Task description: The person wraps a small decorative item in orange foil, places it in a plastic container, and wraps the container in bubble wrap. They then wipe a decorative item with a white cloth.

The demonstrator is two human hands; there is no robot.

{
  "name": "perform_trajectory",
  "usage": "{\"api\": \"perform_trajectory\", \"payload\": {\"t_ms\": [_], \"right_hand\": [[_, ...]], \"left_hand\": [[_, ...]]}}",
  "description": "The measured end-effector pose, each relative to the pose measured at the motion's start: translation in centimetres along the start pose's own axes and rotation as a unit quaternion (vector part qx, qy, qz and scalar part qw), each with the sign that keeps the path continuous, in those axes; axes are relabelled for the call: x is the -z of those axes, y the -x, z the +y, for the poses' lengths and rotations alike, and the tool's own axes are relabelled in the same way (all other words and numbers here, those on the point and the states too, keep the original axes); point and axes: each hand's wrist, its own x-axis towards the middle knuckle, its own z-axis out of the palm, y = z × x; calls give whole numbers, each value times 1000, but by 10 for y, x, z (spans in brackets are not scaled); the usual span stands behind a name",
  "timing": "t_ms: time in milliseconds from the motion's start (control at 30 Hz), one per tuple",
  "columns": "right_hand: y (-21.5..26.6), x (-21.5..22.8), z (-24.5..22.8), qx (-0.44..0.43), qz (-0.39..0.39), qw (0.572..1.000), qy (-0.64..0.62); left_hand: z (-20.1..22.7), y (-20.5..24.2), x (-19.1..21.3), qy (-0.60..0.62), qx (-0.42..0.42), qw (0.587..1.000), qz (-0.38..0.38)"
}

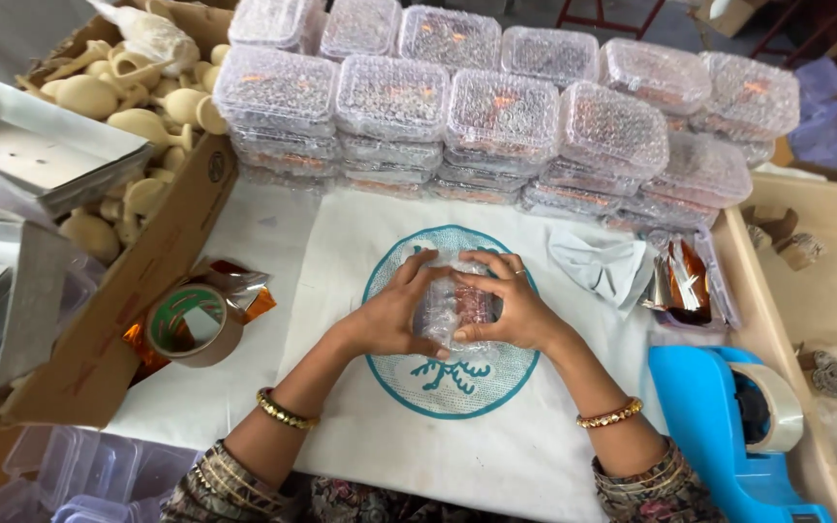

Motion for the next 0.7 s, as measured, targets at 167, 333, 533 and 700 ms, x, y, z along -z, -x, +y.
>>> {"api": "perform_trajectory", "payload": {"t_ms": [167, 333, 533, 700], "right_hand": [[3, -3, 4, 11, 7, 1000, -29], [2, -1, 2, 14, 13, 999, -34], [4, -3, 2, 11, 12, 999, -29], [6, 0, 4, 6, -9, 1000, -19]], "left_hand": [[-17, 3, -15, 62, 0, 998, 5], [-11, 4, -11, 33, -21, 999, -5], [-6, 3, -21, -48, -29, 997, 57], [-10, 3, -25, -63, -61, 994, 67]]}}
